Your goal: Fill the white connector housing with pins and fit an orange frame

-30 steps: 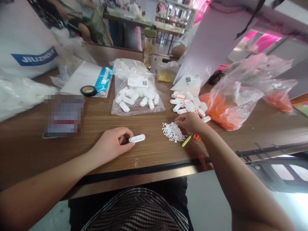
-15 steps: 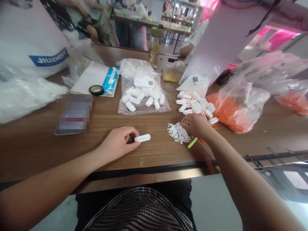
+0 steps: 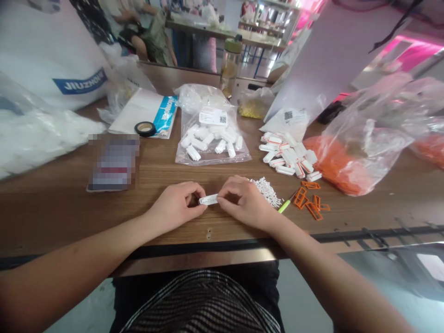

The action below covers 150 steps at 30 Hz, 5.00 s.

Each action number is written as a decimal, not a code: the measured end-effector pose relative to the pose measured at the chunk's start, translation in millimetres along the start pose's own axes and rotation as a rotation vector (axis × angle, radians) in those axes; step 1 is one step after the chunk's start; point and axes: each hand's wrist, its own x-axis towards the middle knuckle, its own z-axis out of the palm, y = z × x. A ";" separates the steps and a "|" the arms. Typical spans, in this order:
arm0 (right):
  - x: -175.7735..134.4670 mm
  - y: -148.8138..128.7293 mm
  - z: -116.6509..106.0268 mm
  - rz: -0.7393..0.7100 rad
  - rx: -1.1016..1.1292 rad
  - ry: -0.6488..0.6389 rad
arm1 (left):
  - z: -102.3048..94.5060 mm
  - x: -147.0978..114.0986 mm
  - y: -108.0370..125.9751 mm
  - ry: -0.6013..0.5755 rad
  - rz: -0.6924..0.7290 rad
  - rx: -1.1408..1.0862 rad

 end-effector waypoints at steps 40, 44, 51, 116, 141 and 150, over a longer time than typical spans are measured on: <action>-12.4 1.0 21.1 -0.199 -0.279 0.308 | -0.2 1.8 0.3 0.005 0.025 0.034; -32.7 18.9 -17.9 -0.058 -0.357 0.442 | -2.3 1.8 0.3 -0.022 0.018 0.055; -102.3 69.2 -94.4 0.345 -0.623 0.027 | -2.4 2.5 -0.9 -0.051 0.003 0.086; 12.3 1.9 24.8 0.525 0.495 0.358 | -6.6 1.1 7.5 -0.039 0.006 0.011; 4.6 -5.4 22.7 0.325 0.234 0.313 | -5.3 0.5 5.8 -0.043 0.028 -0.006; 5.1 -2.4 24.2 0.368 0.351 0.375 | -5.1 0.8 5.6 -0.043 0.012 0.004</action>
